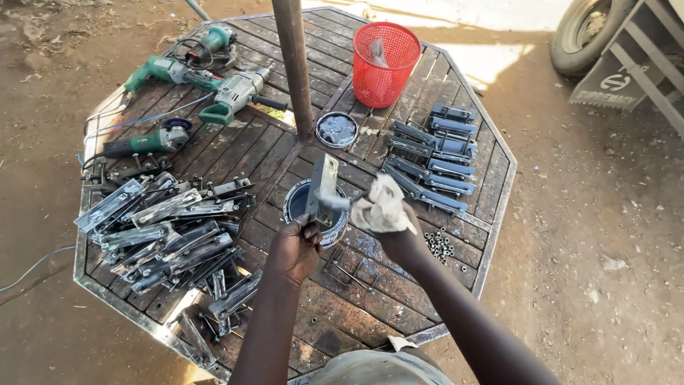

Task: Applying sealant to metal components using a small spreader tool on a workbench.

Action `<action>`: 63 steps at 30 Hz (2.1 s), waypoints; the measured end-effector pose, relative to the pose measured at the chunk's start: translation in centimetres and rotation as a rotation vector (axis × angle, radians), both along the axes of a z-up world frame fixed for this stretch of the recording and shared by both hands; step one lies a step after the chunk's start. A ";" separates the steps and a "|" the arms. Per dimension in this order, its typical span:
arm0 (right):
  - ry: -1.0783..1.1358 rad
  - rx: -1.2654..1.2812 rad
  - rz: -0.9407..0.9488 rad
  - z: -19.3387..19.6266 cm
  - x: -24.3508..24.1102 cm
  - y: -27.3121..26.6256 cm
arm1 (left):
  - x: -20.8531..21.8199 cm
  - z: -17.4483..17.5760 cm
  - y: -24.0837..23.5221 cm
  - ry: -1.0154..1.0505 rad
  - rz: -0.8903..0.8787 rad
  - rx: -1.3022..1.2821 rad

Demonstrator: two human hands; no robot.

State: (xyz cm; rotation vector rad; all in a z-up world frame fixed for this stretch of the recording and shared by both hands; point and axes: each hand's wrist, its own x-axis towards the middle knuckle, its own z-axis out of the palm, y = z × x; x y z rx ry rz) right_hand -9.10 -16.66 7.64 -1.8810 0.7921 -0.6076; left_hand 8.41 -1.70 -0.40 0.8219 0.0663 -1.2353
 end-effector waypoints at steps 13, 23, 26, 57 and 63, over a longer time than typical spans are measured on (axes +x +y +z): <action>-0.468 0.460 0.063 1.6 0.1 -5.6 | -1.5 1.6 0.1 0.134 0.107 0.065; -0.336 -0.237 0.465 7.8 -1.9 2.5 | 0.3 0.4 -0.5 0.091 0.110 -0.014; -0.374 -0.016 0.467 6.9 -2.2 2.6 | 0.0 0.8 -0.4 0.085 0.089 0.001; -0.692 0.235 -0.121 8.2 1.2 -8.0 | -2.8 10.0 0.9 0.003 0.172 -0.023; -0.682 0.317 -0.134 4.7 1.7 -10.9 | -4.0 14.4 1.2 0.045 0.178 -0.032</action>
